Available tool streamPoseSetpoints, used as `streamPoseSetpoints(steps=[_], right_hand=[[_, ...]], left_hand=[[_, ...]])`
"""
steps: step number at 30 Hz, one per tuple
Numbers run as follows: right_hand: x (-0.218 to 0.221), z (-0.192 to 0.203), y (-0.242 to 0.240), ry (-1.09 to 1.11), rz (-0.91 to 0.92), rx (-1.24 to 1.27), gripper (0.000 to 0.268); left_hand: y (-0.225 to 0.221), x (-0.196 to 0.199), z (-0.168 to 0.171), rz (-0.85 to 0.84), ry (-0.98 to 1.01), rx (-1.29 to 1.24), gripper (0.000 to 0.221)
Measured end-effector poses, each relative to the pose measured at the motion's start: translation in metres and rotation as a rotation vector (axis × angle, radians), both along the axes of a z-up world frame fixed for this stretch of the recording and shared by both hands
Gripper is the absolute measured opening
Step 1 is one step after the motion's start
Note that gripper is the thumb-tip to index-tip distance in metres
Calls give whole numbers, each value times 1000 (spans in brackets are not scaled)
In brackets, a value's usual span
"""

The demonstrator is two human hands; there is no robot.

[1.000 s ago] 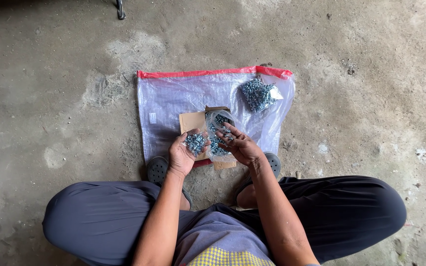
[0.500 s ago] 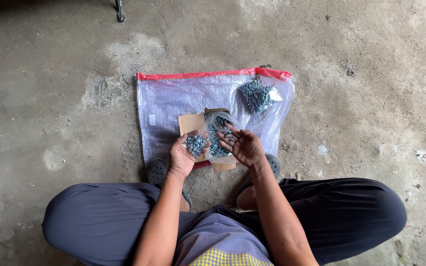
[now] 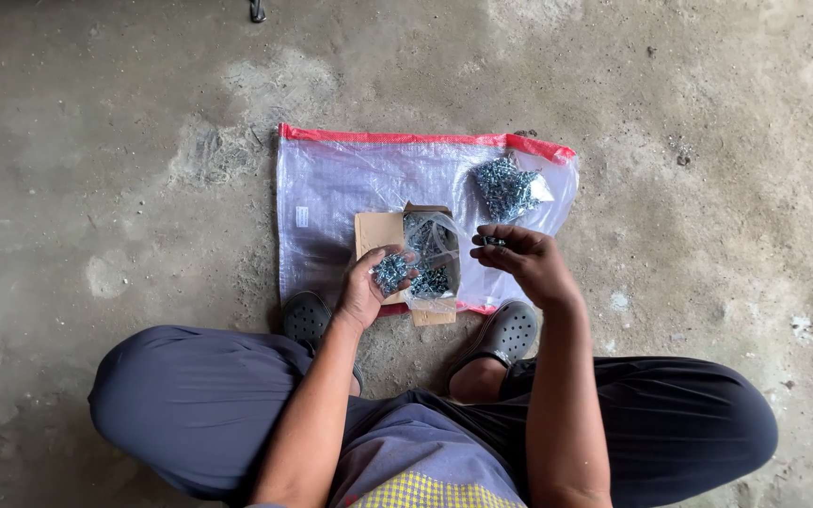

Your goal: The person sits on the floor and sorts small metal screws from a cardboard box into a clear plastic bag. They repeatedly scoop screws with their hands and transfer them into the bag, which is placed on a larger plastic sheet.

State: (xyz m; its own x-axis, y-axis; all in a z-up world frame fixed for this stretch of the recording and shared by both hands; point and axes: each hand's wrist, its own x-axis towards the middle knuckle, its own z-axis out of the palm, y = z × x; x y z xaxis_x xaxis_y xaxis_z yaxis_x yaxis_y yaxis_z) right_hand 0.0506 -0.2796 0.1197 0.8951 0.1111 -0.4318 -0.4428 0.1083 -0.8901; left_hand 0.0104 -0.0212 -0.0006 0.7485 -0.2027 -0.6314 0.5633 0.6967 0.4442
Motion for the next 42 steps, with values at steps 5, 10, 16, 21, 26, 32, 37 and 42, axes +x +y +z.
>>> streamPoseSetpoints(steps=[5,10,16,21,26,32,37,42], right_hand=[[5,47,26,31,194,-69,30],[24,-10,20,18,413,-354,29],[27,-4,21,75,497,-712,33],[29,18,34,73,647,-507,32],[26,-4,30,52,633,-498,33],[23,-17,31,-212,618,-868,27],[25,-14,36,-285,657,-878,26],[18,4,46,-300,687,-867,27]], left_hand=[[-3,2,9,-64,-62,7,32],[-3,2,25,-73,-94,-19,30],[-2,-1,35,-96,-114,-27,31],[-5,-2,38,-139,-118,-17,33],[-6,-4,46,-157,-116,9,34],[-5,-5,49,-165,-98,-20,33],[-7,-4,32,-147,-95,-54,33],[-7,-6,22,-155,-94,-123,35]])
